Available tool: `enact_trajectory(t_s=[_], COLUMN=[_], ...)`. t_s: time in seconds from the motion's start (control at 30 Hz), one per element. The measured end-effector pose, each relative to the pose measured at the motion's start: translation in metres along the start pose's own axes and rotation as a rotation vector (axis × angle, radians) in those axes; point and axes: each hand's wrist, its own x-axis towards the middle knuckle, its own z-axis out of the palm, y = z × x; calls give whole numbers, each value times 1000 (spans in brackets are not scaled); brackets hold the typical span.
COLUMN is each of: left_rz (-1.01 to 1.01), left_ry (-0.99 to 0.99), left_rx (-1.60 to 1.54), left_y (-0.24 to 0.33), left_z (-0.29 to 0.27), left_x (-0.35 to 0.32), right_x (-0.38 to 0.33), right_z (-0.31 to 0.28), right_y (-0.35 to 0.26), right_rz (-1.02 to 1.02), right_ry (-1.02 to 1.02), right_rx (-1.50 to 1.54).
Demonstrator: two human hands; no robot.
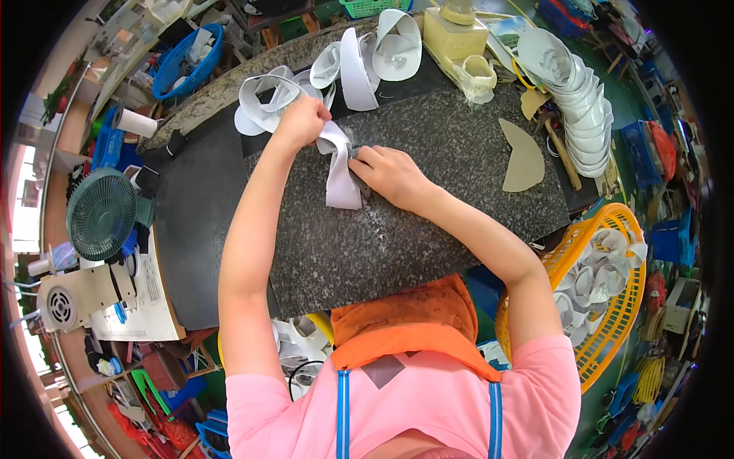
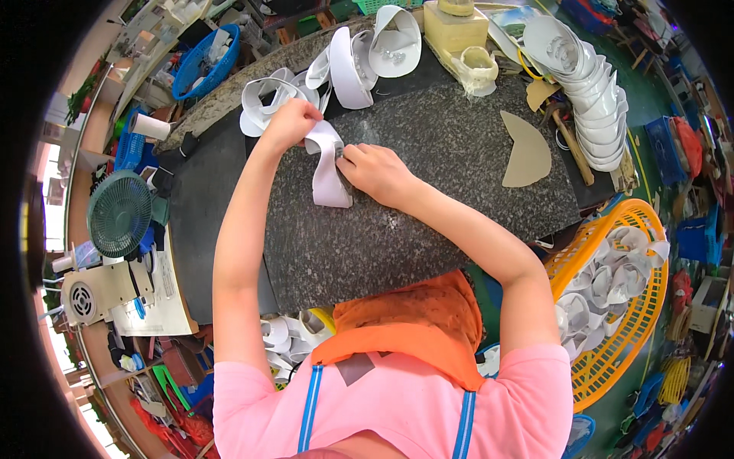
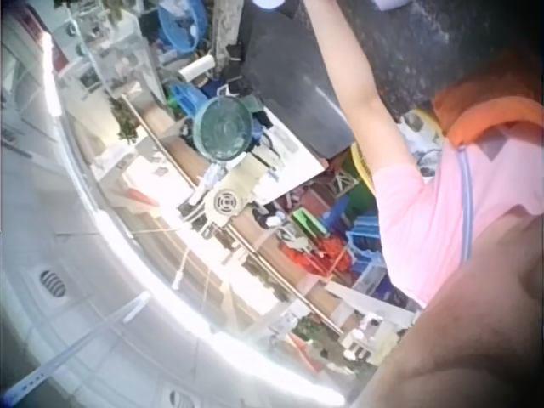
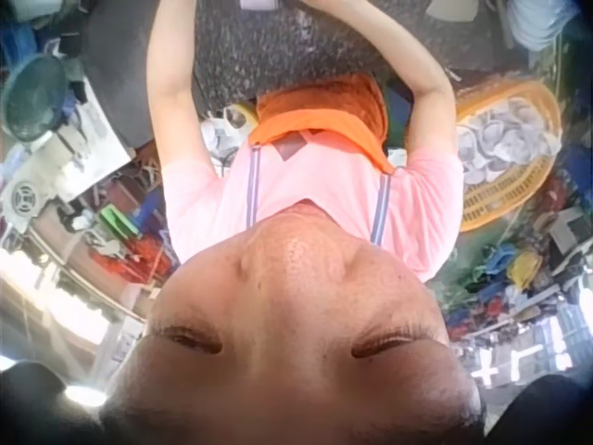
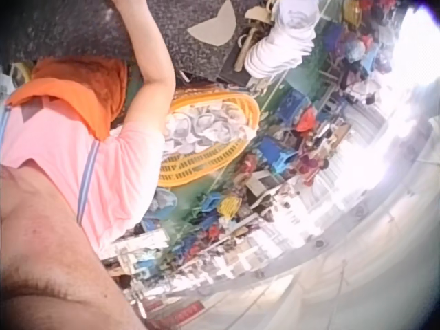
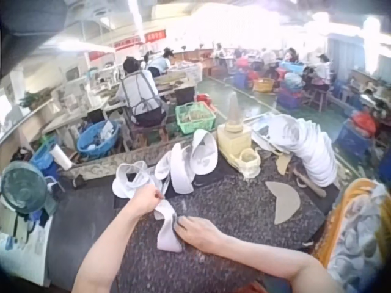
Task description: The person takes shoe upper pieces, dips an applicator tool into a glue dispenser to apply adhesive along their edges, and folds and presses them by hand on the table.
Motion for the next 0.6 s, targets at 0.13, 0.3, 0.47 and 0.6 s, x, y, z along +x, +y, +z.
enact_trajectory(t_s=[0.13, 0.3, 0.47, 0.6], left_rz=[-9, 34, 79, 532], left_ry=[-73, 75, 250, 563], left_rx=[23, -199, -763, 224], left_y=[-11, -31, 12, 46], left_z=[2, -11, -47, -5], left_x=[-4, -38, -100, -142], right_x=[-3, -20, -28, -29], right_z=[-2, -39, -88, -108], right_y=[13, 21, 20, 17], right_rz=[-45, 32, 760, 842], right_ry=[136, 386, 687, 734], right_rx=[-105, -17, 703, 854])
